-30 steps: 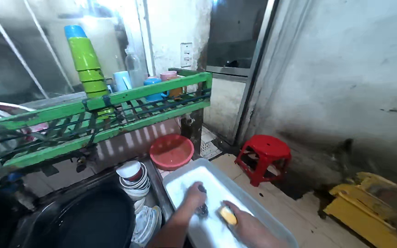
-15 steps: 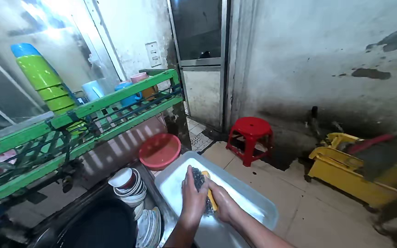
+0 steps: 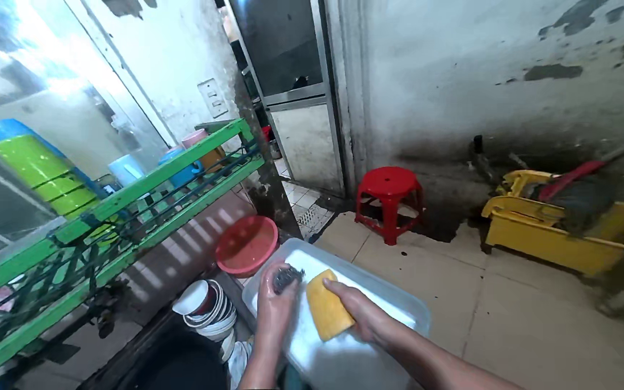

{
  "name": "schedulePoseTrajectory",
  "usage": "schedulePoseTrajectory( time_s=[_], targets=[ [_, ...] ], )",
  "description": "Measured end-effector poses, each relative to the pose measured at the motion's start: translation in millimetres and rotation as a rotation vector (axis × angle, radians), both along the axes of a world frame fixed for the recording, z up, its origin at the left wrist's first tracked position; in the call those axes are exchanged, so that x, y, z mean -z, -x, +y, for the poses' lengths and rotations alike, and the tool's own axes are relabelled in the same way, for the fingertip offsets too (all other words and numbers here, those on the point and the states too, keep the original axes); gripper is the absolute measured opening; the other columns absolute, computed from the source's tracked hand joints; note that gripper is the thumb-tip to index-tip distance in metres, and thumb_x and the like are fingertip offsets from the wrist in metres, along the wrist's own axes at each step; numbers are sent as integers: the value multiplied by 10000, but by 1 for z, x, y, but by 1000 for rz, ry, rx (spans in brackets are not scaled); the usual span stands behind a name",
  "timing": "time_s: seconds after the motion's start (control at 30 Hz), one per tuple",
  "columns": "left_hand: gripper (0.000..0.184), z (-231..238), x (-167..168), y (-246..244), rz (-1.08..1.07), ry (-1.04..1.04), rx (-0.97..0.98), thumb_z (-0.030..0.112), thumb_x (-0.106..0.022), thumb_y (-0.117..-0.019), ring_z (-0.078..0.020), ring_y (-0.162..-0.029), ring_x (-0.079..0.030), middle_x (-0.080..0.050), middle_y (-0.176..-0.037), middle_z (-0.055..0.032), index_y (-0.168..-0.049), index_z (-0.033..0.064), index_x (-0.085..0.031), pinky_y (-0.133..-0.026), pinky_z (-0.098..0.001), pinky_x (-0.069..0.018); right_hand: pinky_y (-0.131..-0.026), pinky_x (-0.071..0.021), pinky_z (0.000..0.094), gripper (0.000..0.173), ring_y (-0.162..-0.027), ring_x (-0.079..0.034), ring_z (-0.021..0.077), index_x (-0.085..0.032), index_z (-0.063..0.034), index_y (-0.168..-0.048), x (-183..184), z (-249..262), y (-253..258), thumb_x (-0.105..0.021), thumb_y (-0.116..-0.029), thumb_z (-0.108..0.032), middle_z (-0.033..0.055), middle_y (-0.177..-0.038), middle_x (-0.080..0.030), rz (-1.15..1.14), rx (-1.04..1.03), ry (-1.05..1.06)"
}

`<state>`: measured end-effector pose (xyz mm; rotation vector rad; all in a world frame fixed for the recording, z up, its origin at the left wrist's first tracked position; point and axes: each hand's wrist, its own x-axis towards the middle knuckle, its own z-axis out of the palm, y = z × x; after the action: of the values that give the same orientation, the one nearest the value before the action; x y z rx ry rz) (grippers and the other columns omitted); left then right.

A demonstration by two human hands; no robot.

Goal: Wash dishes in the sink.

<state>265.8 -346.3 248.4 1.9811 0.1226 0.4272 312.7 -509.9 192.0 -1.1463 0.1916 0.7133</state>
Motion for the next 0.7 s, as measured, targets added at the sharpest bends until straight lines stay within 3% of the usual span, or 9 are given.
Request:
schedulePoseTrajectory(
  time_s=[0.03, 0.1, 0.2, 0.27, 0.33, 0.37, 0.47, 0.57, 0.7],
  targets=[
    [321, -7, 9, 3, -115, -91, 89, -38, -699, -822, -265, -1350, -534, -582, -1398, -233, -1140, -79, -677, -1127, -393, -447, -768, -600, 455, 467, -897, -708, 259, -537, -48, -1340, -2, 2, 2, -396, -1102, -425, 147, -1041, -695, 64, 6, -67],
    [372, -23, 27, 12, -151, -302, 302, -98, -664, -762, -339, -1445, -442, -539, -1470, -229, -1122, -25, -721, -1191, -471, -388, -725, -601, 452, 500, -850, -709, 249, -579, -71, -1249, -4, 6, 3, -324, -1103, -475, 128, -977, -703, 160, 33, -217],
    [607, -33, 48, 26, -203, -534, 506, -111, -680, -703, -443, -1496, -337, -457, -1541, -267, -1303, -25, -651, -1205, -549, -349, -749, -583, 426, 505, -883, -690, 211, -599, -80, -1224, -9, 3, 0, -317, -1104, -481, 102, -988, -687, 107, 116, -190],
    [619, -30, 52, 31, -215, -448, 538, 43, -638, -843, -432, -1524, -281, -360, -1581, -322, -1431, -102, -510, -1241, -526, -294, -770, -588, 424, 507, -902, -697, 210, -607, -62, -1237, -9, -2, -4, -340, -1103, -472, 108, -1001, -698, 56, 145, -133],
    [742, -31, 43, 33, -127, -266, 423, 403, -504, -1012, -390, -1551, -229, -258, -1620, -338, -1506, -136, -377, -1266, -473, -237, -779, -603, 442, 530, -903, -711, 231, -597, -46, -1255, -6, -4, -6, -331, -1103, -478, 125, -1003, -711, 45, 134, -163],
    [799, -34, 38, 29, -70, -185, 314, 467, -455, -1006, -376, -1561, -202, -215, -1638, -329, -1529, -127, -341, -1271, -457, -210, -788, -603, 445, 542, -910, -712, 238, -596, -39, -1265, -6, -2, -5, -324, -1104, -479, 132, -1012, -713, 34, 123, -173],
    [650, -39, 36, 13, 87, -111, 32, 341, -366, -1047, -398, -1546, -223, -233, -1650, -287, -1546, -76, -357, -1263, -509, -191, -831, -596, 421, 514, -967, -706, 228, -558, -26, -1332, -12, 11, 8, -320, -1117, -427, 144, -1087, -701, -73, 115, -124],
    [597, -50, 33, 10, 92, -71, -52, 290, -359, -1039, -414, -1465, -364, -396, -1572, -275, -1514, -66, -421, -1216, -548, -253, -1084, -473, 402, 550, -1288, -574, 232, -364, 2, -1528, -15, 16, 14, -314, -1125, -369, 197, -1440, -539, -314, 42, 83],
    [492, -52, 30, 8, 90, 164, -65, 169, -491, -1022, -320, -1418, -437, -390, -1568, -248, -1476, -22, -483, -1151, -456, -392, -1041, -502, 410, 546, -1234, -604, 231, -399, -11, -1503, -8, 12, 10, -375, -1112, -390, 192, -1380, -579, -315, 33, 135]
  ],
)
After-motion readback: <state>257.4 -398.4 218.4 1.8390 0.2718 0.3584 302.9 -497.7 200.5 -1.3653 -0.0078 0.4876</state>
